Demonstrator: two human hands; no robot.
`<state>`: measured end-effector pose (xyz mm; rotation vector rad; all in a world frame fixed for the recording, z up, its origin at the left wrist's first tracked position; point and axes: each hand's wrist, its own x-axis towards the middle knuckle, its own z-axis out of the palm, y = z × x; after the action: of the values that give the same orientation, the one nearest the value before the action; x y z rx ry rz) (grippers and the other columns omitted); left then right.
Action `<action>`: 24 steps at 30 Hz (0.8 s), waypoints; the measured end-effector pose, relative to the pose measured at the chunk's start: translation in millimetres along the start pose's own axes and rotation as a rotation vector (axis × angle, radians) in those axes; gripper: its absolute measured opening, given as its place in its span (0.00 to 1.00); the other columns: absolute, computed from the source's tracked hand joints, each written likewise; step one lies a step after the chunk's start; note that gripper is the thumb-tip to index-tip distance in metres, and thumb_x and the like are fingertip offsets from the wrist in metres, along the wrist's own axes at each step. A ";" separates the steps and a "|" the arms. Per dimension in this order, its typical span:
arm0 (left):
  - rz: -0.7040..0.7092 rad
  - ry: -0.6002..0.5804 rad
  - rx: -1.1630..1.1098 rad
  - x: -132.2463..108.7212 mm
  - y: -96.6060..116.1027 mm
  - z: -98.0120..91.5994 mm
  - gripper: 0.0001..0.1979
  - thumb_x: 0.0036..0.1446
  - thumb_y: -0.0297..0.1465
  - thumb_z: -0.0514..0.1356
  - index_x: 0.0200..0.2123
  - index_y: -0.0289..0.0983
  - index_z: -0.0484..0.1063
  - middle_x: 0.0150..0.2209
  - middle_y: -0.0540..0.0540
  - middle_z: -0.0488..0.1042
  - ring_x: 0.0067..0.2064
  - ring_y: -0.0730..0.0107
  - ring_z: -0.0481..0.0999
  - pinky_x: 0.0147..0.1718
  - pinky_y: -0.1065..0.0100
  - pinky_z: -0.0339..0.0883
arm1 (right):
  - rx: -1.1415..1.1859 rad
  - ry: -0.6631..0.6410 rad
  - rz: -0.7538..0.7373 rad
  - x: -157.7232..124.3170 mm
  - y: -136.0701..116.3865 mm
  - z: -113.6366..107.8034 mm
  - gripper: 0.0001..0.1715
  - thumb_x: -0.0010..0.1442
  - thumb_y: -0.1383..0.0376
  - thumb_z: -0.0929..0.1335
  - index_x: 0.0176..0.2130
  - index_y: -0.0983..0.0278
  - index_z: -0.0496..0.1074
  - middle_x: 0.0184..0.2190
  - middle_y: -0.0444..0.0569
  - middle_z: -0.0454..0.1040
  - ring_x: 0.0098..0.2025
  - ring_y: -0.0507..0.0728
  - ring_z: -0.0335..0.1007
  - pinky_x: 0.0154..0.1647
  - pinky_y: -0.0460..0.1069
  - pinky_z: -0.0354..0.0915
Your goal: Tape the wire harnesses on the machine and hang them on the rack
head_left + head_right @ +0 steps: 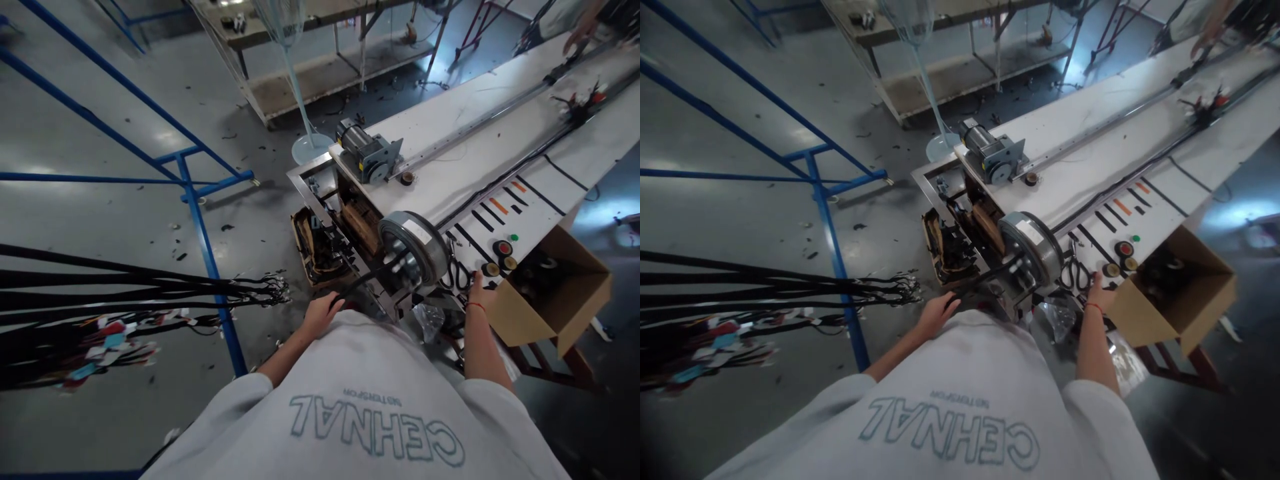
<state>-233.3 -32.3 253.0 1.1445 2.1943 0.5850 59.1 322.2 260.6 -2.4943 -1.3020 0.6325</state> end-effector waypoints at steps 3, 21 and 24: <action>0.014 0.005 0.021 10.7 12.8 4.0 0.15 0.67 0.39 0.50 0.44 0.38 0.72 0.38 0.42 0.80 0.40 0.61 0.80 0.39 0.68 0.68 | -0.018 0.024 0.023 -0.6 -1.4 0.0 0.45 0.60 0.41 0.65 0.53 0.79 0.68 0.53 0.78 0.69 0.57 0.76 0.67 0.56 0.62 0.64; 0.124 -0.010 -0.017 76.7 80.2 11.2 0.16 0.69 0.40 0.50 0.47 0.37 0.71 0.37 0.42 0.79 0.40 0.62 0.79 0.40 0.68 0.68 | -0.048 0.031 0.039 -4.1 -2.7 -1.5 0.48 0.60 0.40 0.65 0.55 0.82 0.66 0.54 0.78 0.68 0.57 0.75 0.66 0.57 0.60 0.63; 0.130 -0.005 -0.014 85.4 87.4 10.5 0.18 0.69 0.41 0.50 0.49 0.36 0.72 0.37 0.42 0.80 0.39 0.62 0.80 0.40 0.68 0.68 | -0.047 0.041 0.048 -5.1 -3.1 -1.3 0.48 0.60 0.40 0.64 0.55 0.82 0.66 0.54 0.78 0.68 0.57 0.75 0.66 0.57 0.60 0.63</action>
<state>-214.5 87.1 273.8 1.2866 2.1199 0.6501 55.1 319.7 264.3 -2.5695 -1.2594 0.5640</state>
